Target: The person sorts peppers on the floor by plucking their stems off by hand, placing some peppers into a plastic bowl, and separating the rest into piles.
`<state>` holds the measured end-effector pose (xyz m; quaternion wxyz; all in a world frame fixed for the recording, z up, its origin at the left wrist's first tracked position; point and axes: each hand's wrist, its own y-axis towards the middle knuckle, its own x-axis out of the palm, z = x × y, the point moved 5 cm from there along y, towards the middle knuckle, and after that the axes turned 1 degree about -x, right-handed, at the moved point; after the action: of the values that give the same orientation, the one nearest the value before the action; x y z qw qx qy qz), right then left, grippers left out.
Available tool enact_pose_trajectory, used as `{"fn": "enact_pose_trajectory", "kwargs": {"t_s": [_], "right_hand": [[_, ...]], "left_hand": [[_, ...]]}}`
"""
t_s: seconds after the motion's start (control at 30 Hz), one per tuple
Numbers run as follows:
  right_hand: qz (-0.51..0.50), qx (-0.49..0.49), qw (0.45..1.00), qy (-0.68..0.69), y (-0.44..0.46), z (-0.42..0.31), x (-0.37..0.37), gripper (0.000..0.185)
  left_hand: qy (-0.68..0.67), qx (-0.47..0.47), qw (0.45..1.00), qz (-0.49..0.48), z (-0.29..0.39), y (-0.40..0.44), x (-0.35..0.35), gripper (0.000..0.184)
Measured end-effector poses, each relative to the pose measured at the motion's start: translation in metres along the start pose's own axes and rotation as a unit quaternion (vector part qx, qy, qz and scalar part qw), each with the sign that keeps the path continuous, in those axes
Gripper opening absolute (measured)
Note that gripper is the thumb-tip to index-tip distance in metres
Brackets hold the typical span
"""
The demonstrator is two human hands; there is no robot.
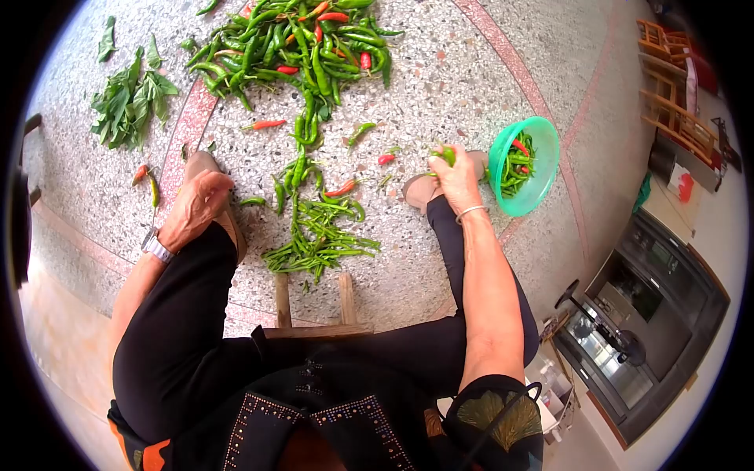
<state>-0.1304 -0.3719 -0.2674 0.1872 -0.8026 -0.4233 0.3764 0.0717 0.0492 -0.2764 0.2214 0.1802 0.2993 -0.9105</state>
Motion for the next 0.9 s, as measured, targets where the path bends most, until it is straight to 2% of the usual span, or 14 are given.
{"fn": "enact_pose_trajectory", "kwargs": {"t_s": [0.17,0.3,0.33,0.37,0.43,0.47,0.53,0.57,0.6,0.63,0.67,0.7,0.77,0.9], "right_hand": [[0.19,-0.02,0.979,-0.074,-0.001,-0.007,-0.098,0.031],[0.315,-0.062,0.921,-0.219,0.016,0.048,-0.224,0.037],[0.342,-0.076,0.9,-0.26,0.014,0.048,-0.233,0.038],[0.363,-0.103,0.856,-0.354,0.012,0.049,-0.236,0.039],[0.393,-0.155,0.737,-0.528,0.003,0.036,-0.226,0.04],[0.341,-0.14,0.805,-0.465,0.01,0.042,-0.219,0.038],[0.224,-0.103,0.913,-0.324,0.019,0.025,-0.154,0.034],[0.185,-0.062,0.926,-0.324,0.024,0.018,-0.113,0.024],[0.16,-0.113,0.939,-0.284,0.03,0.025,-0.074,0.023],[0.072,-0.033,0.979,-0.187,0.018,0.002,-0.024,0.022],[0.013,-0.051,0.99,-0.129,0.027,0.015,0.011,0.021],[0.016,-0.089,0.98,-0.178,0.029,0.01,0.047,0.02],[-0.001,-0.076,0.985,-0.155,0.037,0.017,0.101,0.026],[0.038,-0.085,0.944,-0.316,0.039,0.003,0.15,0.028]], "left_hand": [[-0.012,-0.002,1.0,0.013,-0.002,-0.001,0.001,0.017],[-0.005,0.004,1.0,0.011,-0.003,-0.001,0.001,0.017],[-0.005,0.004,1.0,0.011,-0.003,-0.001,0.002,0.017],[-0.004,0.004,1.0,0.011,-0.003,-0.001,0.002,0.017],[-0.002,0.001,1.0,0.007,-0.003,0.0,0.002,0.017],[-0.001,0.0,1.0,0.005,-0.002,0.0,0.002,0.017],[-0.004,-0.002,1.0,0.005,0.0,0.001,0.002,0.017],[-0.004,-0.002,1.0,0.003,0.002,0.001,0.002,0.017],[-0.006,-0.002,1.0,0.002,0.002,0.001,0.002,0.017],[-0.008,-0.001,1.0,0.001,0.003,0.001,0.002,0.016],[-0.01,0.0,1.0,0.001,0.004,0.002,0.002,0.015],[-0.005,0.005,1.0,0.002,0.004,0.002,0.001,0.016],[0.006,0.011,1.0,0.002,0.003,0.0,-0.001,0.017],[-0.009,-0.005,1.0,0.0,-0.001,-0.002,0.0,0.018]]}}
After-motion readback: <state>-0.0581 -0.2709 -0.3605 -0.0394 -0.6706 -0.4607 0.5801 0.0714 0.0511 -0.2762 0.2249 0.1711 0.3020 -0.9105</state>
